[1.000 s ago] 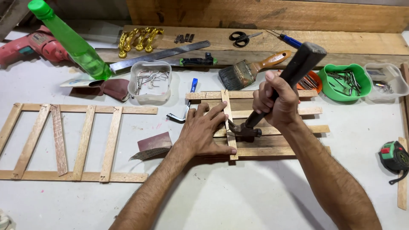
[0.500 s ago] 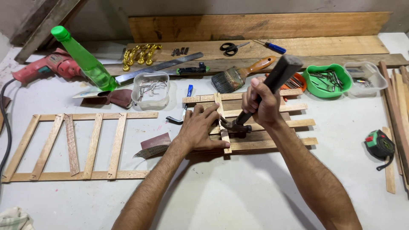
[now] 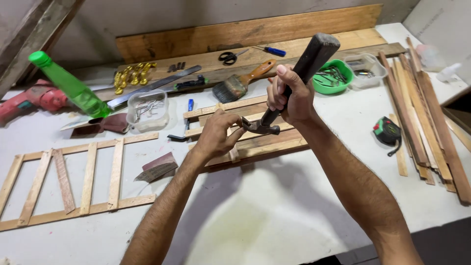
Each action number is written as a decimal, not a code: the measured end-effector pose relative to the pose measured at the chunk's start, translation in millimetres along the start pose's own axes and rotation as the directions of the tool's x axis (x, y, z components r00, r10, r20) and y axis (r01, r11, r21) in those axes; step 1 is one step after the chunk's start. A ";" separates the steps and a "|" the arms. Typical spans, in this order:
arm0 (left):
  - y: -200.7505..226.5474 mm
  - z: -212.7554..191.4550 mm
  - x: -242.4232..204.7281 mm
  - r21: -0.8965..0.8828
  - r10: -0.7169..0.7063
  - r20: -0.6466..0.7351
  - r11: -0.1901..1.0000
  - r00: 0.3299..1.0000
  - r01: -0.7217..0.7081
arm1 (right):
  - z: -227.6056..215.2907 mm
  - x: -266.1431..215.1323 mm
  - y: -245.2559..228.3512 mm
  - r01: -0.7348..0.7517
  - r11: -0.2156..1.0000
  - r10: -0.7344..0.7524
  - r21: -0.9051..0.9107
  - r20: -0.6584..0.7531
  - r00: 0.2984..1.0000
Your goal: The user is building a wooden structure using thin wooden planks, glue, nails, and a hammer.
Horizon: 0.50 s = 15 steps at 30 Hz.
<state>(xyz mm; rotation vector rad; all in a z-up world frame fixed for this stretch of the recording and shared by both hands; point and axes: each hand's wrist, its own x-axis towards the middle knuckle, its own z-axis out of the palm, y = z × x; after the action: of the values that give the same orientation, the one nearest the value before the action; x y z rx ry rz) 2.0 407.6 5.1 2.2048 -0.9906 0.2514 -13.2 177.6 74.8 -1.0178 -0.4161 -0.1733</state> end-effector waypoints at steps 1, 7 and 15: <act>7.1 3.8 6.3 -0.008 0.020 0.012 1.000 1.000 -0.020 | -2.5 -4.0 -10.6 0.014 1.000 -0.014 -0.009 -0.018 1.000; 48.8 50.4 54.8 -0.218 0.140 0.021 0.967 0.990 -0.132 | -49.6 -26.0 -72.1 -0.036 0.955 -0.028 -0.295 -0.210 0.977; 92.9 142.3 122.7 -0.248 0.213 0.112 0.952 0.971 -0.180 | -174.7 -54.2 -86.9 -0.244 0.929 0.028 -0.280 -0.602 0.798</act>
<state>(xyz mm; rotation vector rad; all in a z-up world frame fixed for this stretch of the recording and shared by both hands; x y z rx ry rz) 5.5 198.1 1.1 1.9284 -1.2520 0.0660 -46.5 -19.3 41.2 -1.2714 0.2776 -0.4298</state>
